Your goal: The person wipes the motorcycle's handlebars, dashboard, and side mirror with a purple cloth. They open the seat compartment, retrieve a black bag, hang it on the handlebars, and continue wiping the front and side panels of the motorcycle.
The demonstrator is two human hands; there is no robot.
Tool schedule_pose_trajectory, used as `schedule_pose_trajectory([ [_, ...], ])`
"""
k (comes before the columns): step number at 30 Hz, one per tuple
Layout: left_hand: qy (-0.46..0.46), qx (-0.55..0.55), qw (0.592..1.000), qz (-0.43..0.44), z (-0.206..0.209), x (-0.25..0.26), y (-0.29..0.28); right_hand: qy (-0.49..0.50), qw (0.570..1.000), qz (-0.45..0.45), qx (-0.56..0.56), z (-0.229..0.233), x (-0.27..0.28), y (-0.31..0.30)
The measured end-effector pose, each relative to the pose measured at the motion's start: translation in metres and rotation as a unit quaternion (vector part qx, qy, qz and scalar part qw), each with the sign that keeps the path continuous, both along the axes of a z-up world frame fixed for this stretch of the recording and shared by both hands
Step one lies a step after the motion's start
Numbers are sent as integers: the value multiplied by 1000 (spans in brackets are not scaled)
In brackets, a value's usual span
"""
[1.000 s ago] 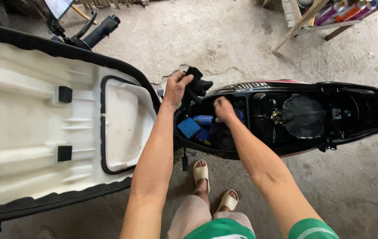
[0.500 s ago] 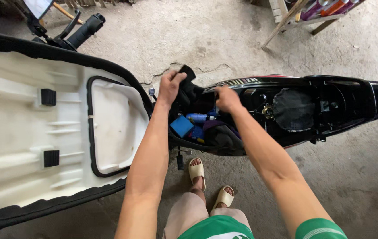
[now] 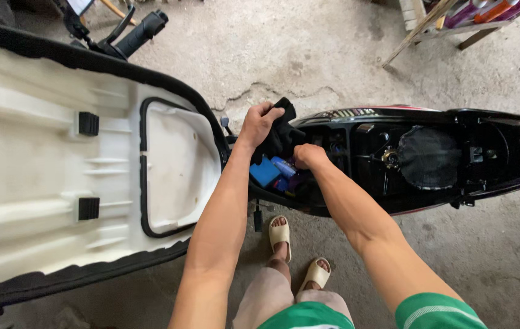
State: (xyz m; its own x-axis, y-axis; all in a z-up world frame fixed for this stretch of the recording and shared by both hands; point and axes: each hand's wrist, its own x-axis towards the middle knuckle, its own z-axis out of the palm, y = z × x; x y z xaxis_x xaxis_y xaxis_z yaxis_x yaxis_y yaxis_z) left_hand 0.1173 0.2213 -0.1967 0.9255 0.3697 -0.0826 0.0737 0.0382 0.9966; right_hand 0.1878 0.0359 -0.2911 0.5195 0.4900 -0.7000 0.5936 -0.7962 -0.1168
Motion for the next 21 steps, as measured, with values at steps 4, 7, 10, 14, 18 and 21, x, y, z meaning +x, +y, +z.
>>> schedule_pose_trajectory([
  [4,15,14,1000,4,4,1,2,-47,988,126,72,-38,10,-7],
  [7,4,-26,1000,2,0,-2,2,22,990,103,93,-53,23,-18],
  [10,5,-31,999,1,-5,2,1,53,976,-48,207,-47,43,-32],
  [14,24,-9,1000,7,-11,2,3,78,970,-84,215,-23,58,-44],
  [18,48,2,999,3,-15,3,3,2,973,-78,216,1,62,-54],
  [21,53,20,998,-3,-17,4,2,-20,971,-97,217,19,54,-52],
])
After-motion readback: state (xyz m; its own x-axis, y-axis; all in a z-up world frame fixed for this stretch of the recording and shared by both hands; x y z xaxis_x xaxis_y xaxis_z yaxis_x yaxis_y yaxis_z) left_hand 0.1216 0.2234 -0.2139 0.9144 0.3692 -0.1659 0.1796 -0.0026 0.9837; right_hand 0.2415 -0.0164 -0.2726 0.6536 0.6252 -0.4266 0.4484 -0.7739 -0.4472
